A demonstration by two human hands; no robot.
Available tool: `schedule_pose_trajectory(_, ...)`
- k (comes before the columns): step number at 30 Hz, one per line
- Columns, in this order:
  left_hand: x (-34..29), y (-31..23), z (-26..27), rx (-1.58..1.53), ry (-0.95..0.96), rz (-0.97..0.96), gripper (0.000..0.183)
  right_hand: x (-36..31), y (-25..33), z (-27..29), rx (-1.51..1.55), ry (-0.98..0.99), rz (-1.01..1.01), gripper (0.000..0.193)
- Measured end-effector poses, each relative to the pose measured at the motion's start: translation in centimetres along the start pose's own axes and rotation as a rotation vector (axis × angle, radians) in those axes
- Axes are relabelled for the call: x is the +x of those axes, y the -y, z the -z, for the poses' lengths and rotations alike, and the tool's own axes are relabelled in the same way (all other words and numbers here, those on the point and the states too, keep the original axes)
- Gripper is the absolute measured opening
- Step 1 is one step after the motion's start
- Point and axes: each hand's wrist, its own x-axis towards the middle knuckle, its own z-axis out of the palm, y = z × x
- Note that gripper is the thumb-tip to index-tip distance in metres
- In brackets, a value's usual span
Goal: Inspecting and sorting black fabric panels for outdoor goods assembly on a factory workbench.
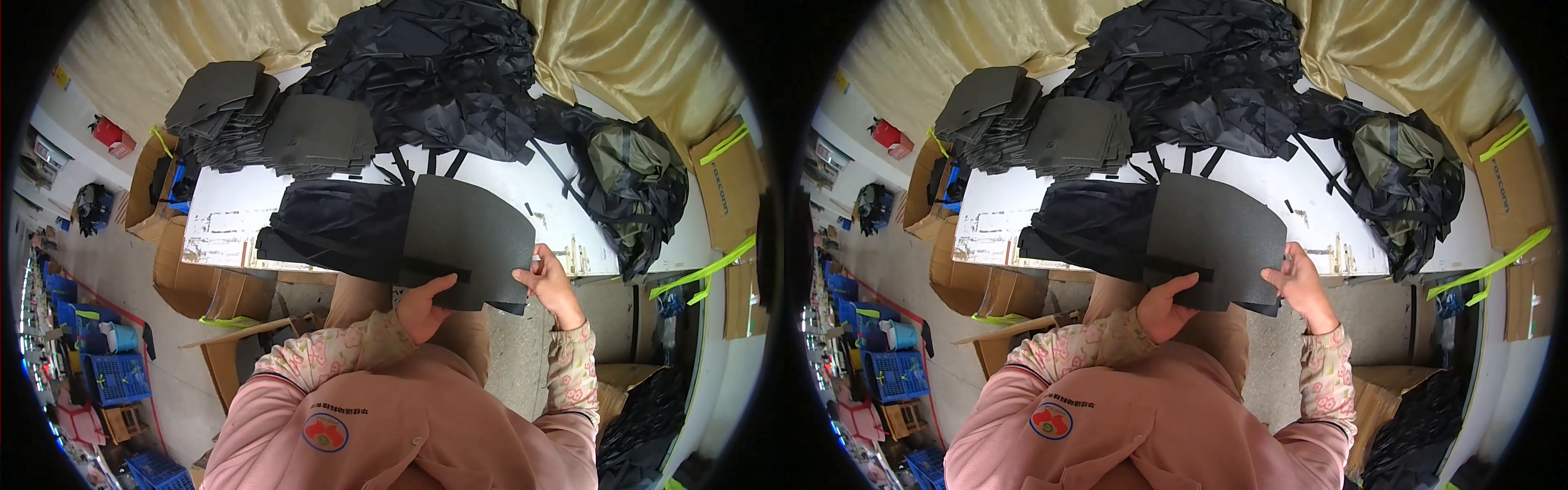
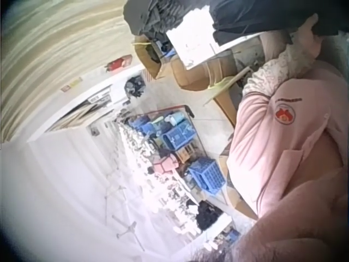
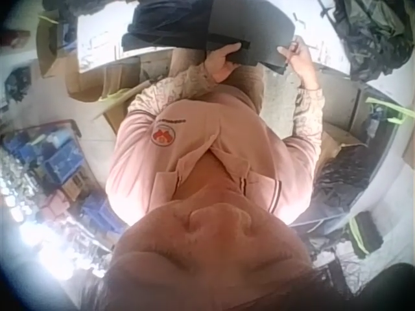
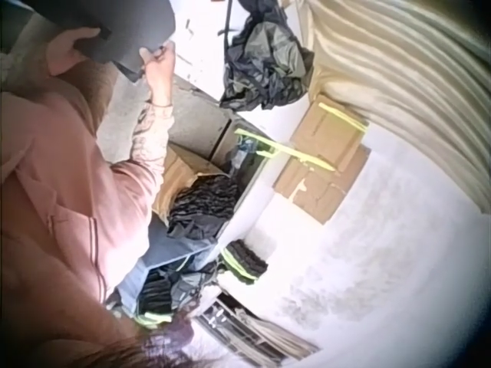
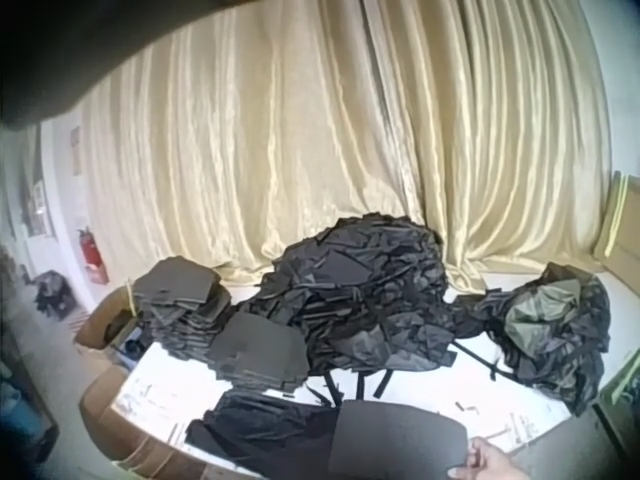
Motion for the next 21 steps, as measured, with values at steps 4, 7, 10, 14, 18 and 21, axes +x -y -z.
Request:
schedule_pose_trajectory(4,-0.4,-0.1,-0.3,-0.004,0.002,0.015,0.028,-0.1,0.5,-0.1,-0.013,0.014,-0.01,0.033)
schedule_pose_trajectory(7,-0.4,-0.1,-0.4,-0.034,0.01,0.033,0.029,-0.2,0.6,-0.2,0.018,0.026,-0.019,0.032)
schedule_pose_trajectory(10,-0.3,0.0,-0.1,-0.071,0.033,0.043,0.029,-0.4,0.9,-0.1,-0.003,0.026,-0.035,0.031)
schedule_pose_trajectory(14,-0.3,0.2,-0.2,-0.088,0.026,0.015,0.03,-0.6,1.4,-0.1,-0.001,0.025,-0.05,0.031)
schedule_pose_trajectory(18,-0.3,0.3,-0.2,-0.054,0.024,-0.002,0.03,-0.6,0.9,0.1,0.0,0.027,-0.058,0.031)
schedule_pose_trajectory(21,-0.7,0.1,-0.8,-0.019,-0.005,0.005,0.029,-0.4,0.1,0.6,-0.02,0.008,-0.041,0.031)
